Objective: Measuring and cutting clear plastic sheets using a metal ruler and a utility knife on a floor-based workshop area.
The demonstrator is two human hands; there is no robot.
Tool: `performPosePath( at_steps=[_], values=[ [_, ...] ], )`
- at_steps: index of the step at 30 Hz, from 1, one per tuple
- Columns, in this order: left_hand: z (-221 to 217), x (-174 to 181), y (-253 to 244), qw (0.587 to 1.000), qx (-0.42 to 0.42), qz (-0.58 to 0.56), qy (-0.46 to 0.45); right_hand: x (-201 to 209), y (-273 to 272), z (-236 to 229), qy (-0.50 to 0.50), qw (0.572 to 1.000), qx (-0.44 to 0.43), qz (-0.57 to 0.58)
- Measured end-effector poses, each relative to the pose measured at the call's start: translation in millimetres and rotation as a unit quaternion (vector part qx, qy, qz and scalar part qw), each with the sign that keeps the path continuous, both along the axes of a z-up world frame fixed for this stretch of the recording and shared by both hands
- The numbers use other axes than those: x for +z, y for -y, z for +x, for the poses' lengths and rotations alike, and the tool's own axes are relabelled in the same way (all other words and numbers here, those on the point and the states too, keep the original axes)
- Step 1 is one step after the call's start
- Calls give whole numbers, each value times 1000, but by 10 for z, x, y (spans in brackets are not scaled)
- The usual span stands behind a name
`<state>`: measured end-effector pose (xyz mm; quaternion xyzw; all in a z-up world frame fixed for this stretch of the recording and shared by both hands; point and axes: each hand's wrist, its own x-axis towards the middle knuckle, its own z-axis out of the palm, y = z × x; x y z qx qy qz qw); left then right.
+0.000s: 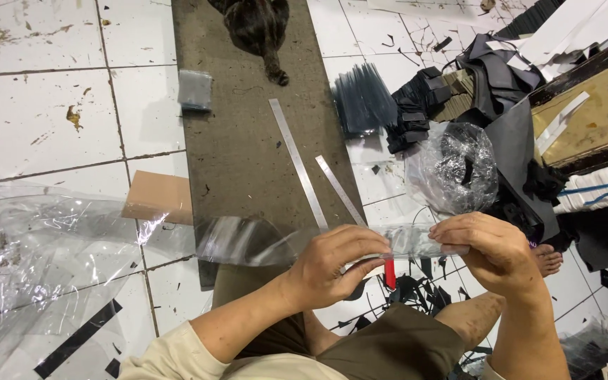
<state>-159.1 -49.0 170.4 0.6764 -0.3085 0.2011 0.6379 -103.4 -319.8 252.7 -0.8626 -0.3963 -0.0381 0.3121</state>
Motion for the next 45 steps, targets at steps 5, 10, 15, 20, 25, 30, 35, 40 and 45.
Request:
performPosePath(
  at_steps=[5,10,15,20,25,30,35,40,45],
  values=[
    [37,-10,-3,999,-36,-4,-17,-80,50,19,14,1000,9,3],
    [152,40,-52,997,-76,13,-16,-126,33,-12,43,999,18,10],
    [270,84,-153,984,-142,112,1,-81,-50,-60,64,997,48,5],
    [273,-44,-100,971,-98,196,93,-81,-146,-90,76,996,48,8],
    [508,-361,-42,964,-66,258,22,44,-276,-196,100,991,88,8],
    [578,-1121,-831,928,208,305,46,31,167,-163,164,985,45,23],
    [48,-2069,-2785,801,357,477,-58,55,255,-123,135,987,-34,79],
    [-547,-2854,-3430,721,242,629,-163,-194,184,246,120,988,35,94],
    [-571,-3362,-3102,628,126,725,-253,69,-28,254,79,995,16,63]
  ],
)
